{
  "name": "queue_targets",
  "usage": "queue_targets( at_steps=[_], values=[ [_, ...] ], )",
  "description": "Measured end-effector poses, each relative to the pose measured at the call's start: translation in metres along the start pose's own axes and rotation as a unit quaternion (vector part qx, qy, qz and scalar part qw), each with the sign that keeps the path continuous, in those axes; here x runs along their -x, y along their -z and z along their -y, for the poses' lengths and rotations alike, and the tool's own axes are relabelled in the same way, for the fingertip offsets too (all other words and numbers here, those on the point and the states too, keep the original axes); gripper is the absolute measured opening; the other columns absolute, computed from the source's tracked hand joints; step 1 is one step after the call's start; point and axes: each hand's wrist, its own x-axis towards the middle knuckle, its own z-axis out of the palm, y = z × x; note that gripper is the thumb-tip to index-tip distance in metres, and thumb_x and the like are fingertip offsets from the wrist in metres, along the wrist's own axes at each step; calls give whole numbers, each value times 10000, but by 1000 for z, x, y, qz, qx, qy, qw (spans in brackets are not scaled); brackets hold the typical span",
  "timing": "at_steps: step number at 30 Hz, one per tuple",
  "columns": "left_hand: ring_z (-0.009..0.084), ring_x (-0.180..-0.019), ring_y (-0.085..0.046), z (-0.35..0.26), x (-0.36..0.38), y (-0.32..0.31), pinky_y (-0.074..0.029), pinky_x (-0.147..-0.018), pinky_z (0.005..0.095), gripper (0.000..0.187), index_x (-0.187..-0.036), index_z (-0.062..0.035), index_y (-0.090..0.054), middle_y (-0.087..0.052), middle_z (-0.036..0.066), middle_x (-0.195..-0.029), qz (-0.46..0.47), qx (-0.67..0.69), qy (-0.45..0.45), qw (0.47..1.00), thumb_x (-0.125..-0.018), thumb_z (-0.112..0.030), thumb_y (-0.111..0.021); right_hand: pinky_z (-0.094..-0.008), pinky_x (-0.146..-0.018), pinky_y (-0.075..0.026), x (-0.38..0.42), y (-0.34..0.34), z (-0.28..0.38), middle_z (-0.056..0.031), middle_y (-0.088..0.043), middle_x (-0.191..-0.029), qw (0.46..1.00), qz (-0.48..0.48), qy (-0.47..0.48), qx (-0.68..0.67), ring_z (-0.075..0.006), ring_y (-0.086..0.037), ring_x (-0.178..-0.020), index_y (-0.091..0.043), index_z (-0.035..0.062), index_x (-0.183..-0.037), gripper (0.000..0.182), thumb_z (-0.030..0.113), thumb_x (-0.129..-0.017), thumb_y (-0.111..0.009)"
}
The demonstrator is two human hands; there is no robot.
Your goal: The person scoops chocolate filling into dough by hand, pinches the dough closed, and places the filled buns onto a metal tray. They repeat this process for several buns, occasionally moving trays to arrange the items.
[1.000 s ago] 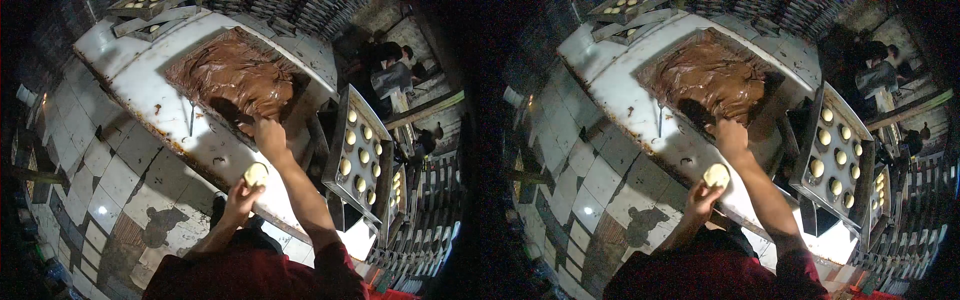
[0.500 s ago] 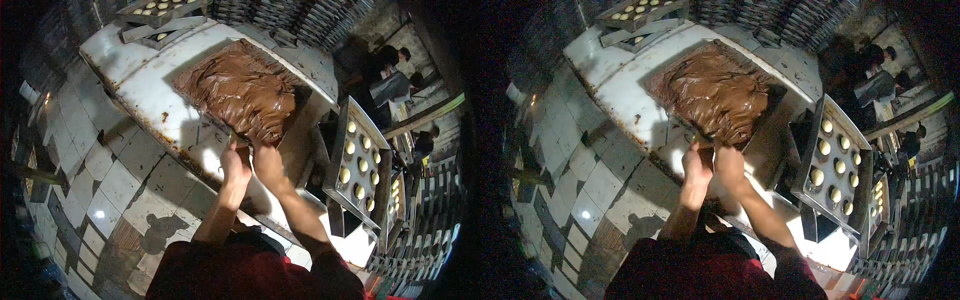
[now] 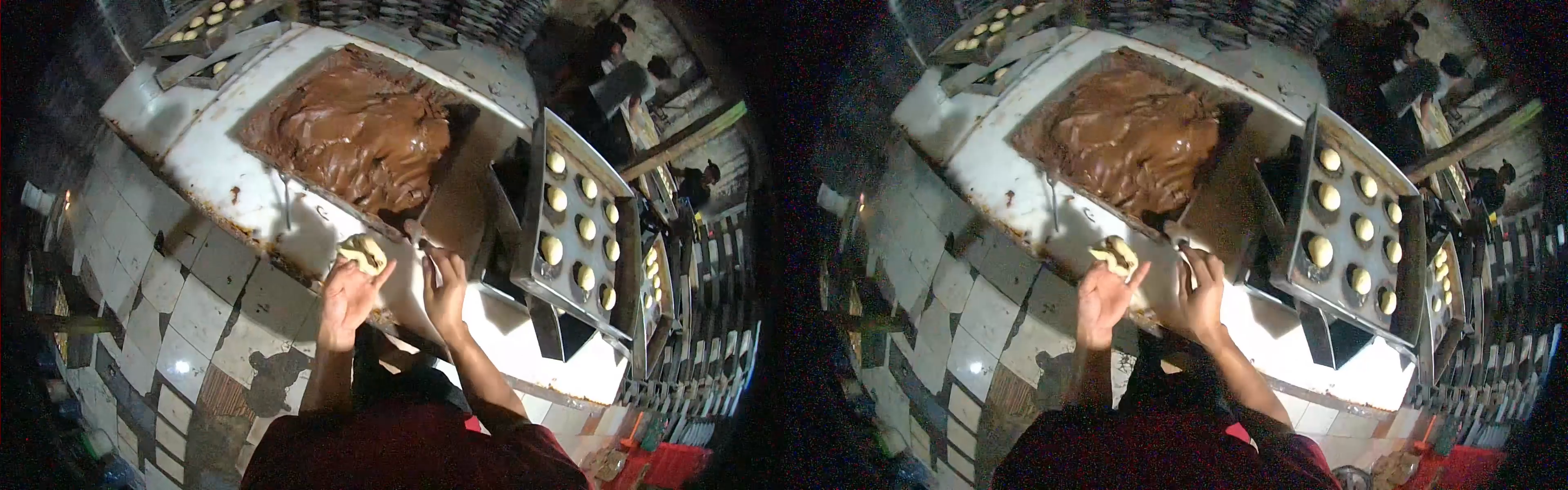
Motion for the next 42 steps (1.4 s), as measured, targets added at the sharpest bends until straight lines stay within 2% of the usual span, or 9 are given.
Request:
queue_targets(
  at_steps=[5,8,10,13,21,28,34,38,42],
  values=[
    [243,-918,-571,48,30,-8,-489,-824,452,527,-1249,-119,-401,-538,104,-1069,-84,-144,132,977,-750,40,-459,-296,-835,-432,-43,63,33,-79,-624,-783,826,352,-371,-238,-148,-546,-823,-661,10,-916,464,435,-925,-473],
    [237,-879,-579,71,40,4,-507,-753,377,469,-1212,-88,-419,-544,112,-1053,-119,-231,118,959,-761,37,-447,-315,-741,-443,-7,82,16,-72,-618,-816,855,373,-268,-239,-140,-550,-806,-644,-1,-832,355,341,-891,-573],
    [231,-861,-582,95,58,8,-507,-722,342,418,-1179,-72,-444,-550,117,-1039,-140,-268,85,949,-775,32,-441,-334,-744,-441,33,109,13,-94,-597,-852,962,223,72,-140,-241,-554,-820,-626,31,-841,186,159,-744,-719],
    [187,-871,-585,126,82,-16,-494,-720,308,263,-1096,-20,-522,-580,109,-1013,-122,-128,130,976,-850,-22,-427,-353,-750,-464,82,137,-7,-108,-610,-862,976,153,149,-36,-256,-584,-850,-565,40,-983,293,82,-736,-718],
    [108,-900,-547,274,179,-77,-504,-770,274,311,-1204,-14,-515,-557,70,-1098,62,-489,93,865,-896,-60,-524,-257,-667,-492,165,291,-63,-107,-570,-862,831,172,-295,-440,-158,-585,-744,-555,-53,-1040,227,62,-851,-606],
    [143,-914,-579,347,194,-96,-535,-764,300,200,-1108,-24,-541,-568,66,-1038,-25,-386,196,901,-929,-87,-481,-290,-688,-471,220,360,-72,-122,-515,-940,997,1,10,-74,-214,-545,-796,-595,-20,-915,181,28,-764,-684],
    [132,-1050,-520,394,190,-92,-418,-924,253,364,-1257,-2,-467,-543,91,-1167,124,-444,184,868,-904,-66,-532,-239,-667,-467,207,383,-107,-108,-586,-839,880,-38,-278,-382,-136,-583,-769,-548,-22,-873,86,39,-846,-601],
    [152,-1095,-507,423,162,-86,-421,-929,268,311,-1217,-1,-492,-529,115,-1182,150,-570,76,805,-920,-92,-512,-316,-695,-465,203,382,-116,-129,-557,-871,981,-82,-126,-123,-247,-562,-816,-577,-25,-914,122,-9,-796,-607],
    [214,-1113,-514,447,135,-80,-417,-940,306,169,-1054,13,-543,-527,146,-1193,7,-365,180,913,-932,-88,-484,-294,-706,-475,207,376,-118,-130,-559,-903,983,-102,-142,-58,-246,-568,-828,-562,-33,-879,205,-48,-712,-679]
  ],
)
